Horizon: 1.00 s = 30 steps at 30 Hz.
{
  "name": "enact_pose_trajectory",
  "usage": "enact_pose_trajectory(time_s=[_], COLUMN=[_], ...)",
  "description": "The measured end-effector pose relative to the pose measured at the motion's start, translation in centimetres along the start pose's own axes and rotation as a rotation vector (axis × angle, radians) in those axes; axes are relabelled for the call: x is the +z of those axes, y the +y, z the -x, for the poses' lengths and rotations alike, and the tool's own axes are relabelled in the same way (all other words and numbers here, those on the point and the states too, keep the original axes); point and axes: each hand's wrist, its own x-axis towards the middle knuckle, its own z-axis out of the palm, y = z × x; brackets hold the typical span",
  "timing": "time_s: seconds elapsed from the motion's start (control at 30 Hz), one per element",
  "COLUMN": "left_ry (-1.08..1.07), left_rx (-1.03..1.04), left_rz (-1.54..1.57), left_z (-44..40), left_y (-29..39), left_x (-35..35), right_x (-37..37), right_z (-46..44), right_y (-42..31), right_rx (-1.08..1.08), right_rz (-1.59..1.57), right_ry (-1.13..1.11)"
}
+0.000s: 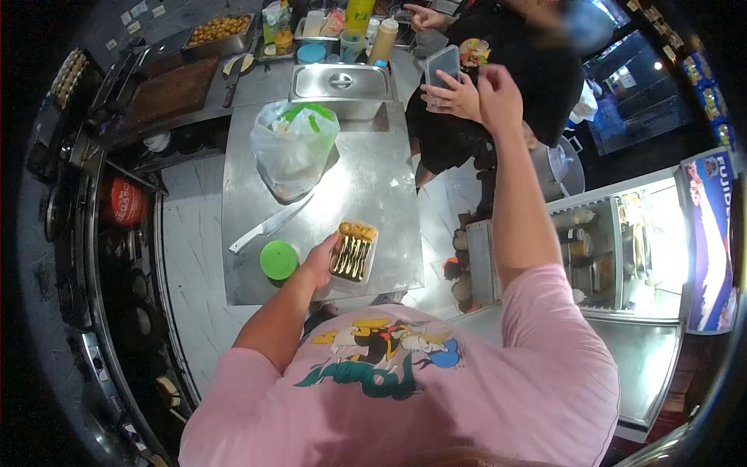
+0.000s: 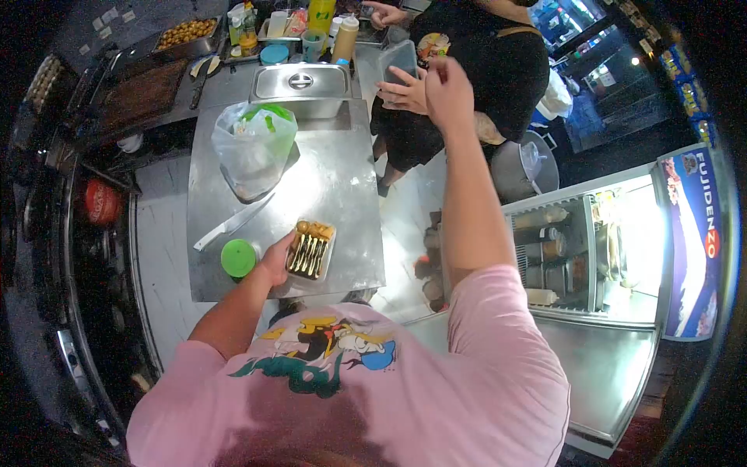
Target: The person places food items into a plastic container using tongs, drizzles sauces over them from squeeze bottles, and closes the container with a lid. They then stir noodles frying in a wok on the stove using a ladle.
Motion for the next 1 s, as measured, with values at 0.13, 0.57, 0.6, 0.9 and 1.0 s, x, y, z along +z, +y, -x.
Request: enact_pose_trajectory(time_s=[0.13,0.57,0.6,0.9,1.0], left_ry=[0.036,0.304,0.316,0.34,0.395], left_rx=[-0.054,0.318,0.383,0.531,0.421], left_rz=[-0.066,-1.035,-1.18,-1.169,-1.171], left_z=[-0.8,-2.6,-2.5,-2.9,0.0], left_y=[-0.4,1.4,1.9,2.1,2.8], left_x=[-0.9,-0.4,-0.2,-1.2,1.1], right_x=[1.4,7.4,7.7,1.3,-2.3], right_z=[-6.9,-8.7,-8.3,-4.3,-2.2], right_y=[1.1,2.5,2.7,-3.3,-6.2], right_rx=[-0.392,-0.504,-0.516,-0.438,-0.436], right_rz=[0.1,0.334,0.362,0.224,-0.011], right_ry=[-0.181,-0.623,-0.678,-1.04,-0.877])
